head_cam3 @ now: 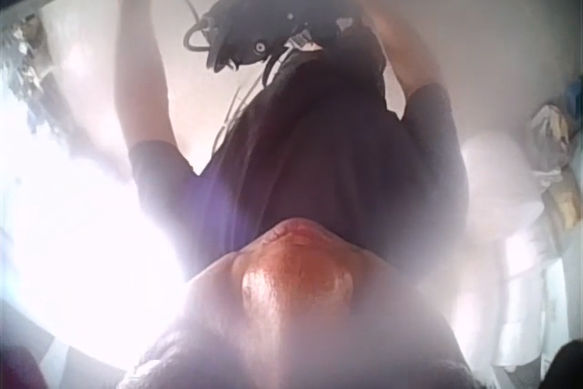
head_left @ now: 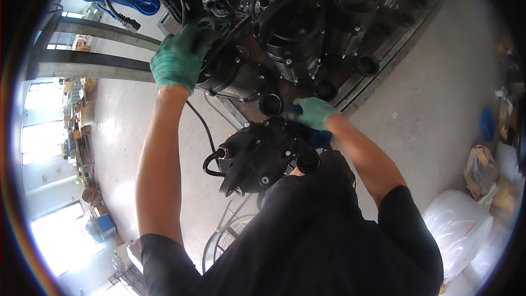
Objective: The person wipes the exterior of multiple submersible pumps with a blue cloth while handling them one by one on a workbench.
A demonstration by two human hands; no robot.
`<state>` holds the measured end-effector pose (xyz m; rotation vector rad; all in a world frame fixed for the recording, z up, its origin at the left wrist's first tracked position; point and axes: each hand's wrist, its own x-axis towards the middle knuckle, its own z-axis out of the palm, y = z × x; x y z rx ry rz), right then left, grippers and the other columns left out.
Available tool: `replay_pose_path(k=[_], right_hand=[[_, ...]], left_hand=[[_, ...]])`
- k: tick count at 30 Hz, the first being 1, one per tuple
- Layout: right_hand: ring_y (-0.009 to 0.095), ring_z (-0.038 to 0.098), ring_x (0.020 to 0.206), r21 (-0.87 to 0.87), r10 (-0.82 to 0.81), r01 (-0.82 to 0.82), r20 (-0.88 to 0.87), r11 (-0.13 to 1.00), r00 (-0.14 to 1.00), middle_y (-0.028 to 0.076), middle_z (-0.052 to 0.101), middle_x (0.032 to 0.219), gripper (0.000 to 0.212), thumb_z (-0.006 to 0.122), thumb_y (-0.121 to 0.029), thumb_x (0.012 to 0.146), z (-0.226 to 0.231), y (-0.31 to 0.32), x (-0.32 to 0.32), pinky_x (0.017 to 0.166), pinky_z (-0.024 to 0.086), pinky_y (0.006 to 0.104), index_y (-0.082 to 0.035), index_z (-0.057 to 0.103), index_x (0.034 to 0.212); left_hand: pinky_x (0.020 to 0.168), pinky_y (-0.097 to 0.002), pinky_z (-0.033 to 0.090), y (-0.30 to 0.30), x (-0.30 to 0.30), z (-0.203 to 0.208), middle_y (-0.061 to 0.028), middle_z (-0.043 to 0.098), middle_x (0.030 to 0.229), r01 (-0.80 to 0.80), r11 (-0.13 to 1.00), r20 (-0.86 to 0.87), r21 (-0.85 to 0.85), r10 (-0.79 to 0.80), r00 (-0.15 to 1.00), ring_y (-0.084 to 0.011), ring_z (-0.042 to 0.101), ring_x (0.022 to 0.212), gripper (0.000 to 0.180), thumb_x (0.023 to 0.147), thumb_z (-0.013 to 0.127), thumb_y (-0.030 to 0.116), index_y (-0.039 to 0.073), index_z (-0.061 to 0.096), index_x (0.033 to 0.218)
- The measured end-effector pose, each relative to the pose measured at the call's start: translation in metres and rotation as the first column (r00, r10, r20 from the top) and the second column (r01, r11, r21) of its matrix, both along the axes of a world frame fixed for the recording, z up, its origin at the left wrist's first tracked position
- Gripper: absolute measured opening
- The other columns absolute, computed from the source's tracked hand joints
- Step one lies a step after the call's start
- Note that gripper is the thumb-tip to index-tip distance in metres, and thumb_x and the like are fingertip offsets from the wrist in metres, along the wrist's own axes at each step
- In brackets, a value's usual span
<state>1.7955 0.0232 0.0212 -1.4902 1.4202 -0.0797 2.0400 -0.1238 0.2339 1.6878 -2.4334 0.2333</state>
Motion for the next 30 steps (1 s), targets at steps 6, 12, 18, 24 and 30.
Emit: replay_pose_path(k=[6,12,18,24,30], right_hand=[[0.039,0.069,0.119,0.147,0.343,-0.332,-0.055,0.932,0.938,0.021,0.072,0.128,0.091,0.076,-0.068,0.082,0.02,0.076,-0.023,0.106,0.051,0.0479,-0.009,0.057,0.149],[0.039,0.073,0.105,0.155,0.27,-0.266,-0.01,0.951,0.963,0.022,0.076,0.111,0.058,0.072,-0.041,0.083,-0.026,0.078,-0.007,0.095,0.055,0.0475,-0.003,0.066,0.126],[0.039,0.068,0.118,0.13,0.115,-0.149,0.236,0.98,0.965,0.022,0.072,0.124,0.069,0.073,-0.051,0.09,-0.021,0.079,-0.036,0.103,0.052,0.0477,-0.004,0.057,0.138],[0.037,0.063,0.129,0.087,-0.385,0.668,0.868,0.739,0.313,0.023,0.058,0.147,0.059,0.07,-0.02,0.098,0.013,0.077,-0.087,0.109,0.051,0.0444,-0.003,0.047,0.149],[0.047,0.053,0.137,-0.704,-0.425,0.503,0.306,0.502,0.852,0.028,0.051,0.151,0.071,0.07,-0.021,0.094,0.002,0.008,-0.025,0.115,0.046,0.0554,0.007,0.041,0.153]], left_hand=[[0.1,-0.0434,0.052,0.076,0.027,0.014,-0.0209,0.056,0.138,0.382,0.924,-0.464,0.0,-0.338,0.819,-0.0355,0.059,0.121,0.059,0.098,0.071,0.036,0.003,0.055,0.145],[0.095,-0.0444,0.058,0.191,0.016,0.015,-0.0202,0.068,0.129,0.414,0.86,-0.556,0.3,-0.195,0.808,-0.0386,0.067,0.121,0.056,0.077,0.092,0.029,0.0,0.071,0.119],[0.094,-0.0458,0.059,0.174,0.008,0.033,-0.0167,0.074,0.111,0.475,0.792,-0.514,0.383,-0.244,0.822,-0.0398,0.07,0.114,0.051,0.067,0.094,0.008,-0.001,0.073,0.113],[0.104,-0.0407,0.052,0.113,-0.037,0.07,-0.0216,0.067,0.133,0.478,0.871,-0.337,0.118,-0.417,0.844,-0.0288,0.066,0.122,0.049,0.095,0.074,0.023,-0.001,0.064,0.137],[0.111,-0.0411,0.048,-0.006,-0.15,0.028,-0.0168,0.063,0.141,0.359,0.932,0.142,0.041,-0.361,0.922,-0.0351,0.062,0.127,0.046,0.105,0.062,0.032,0.005,0.062,0.142]])
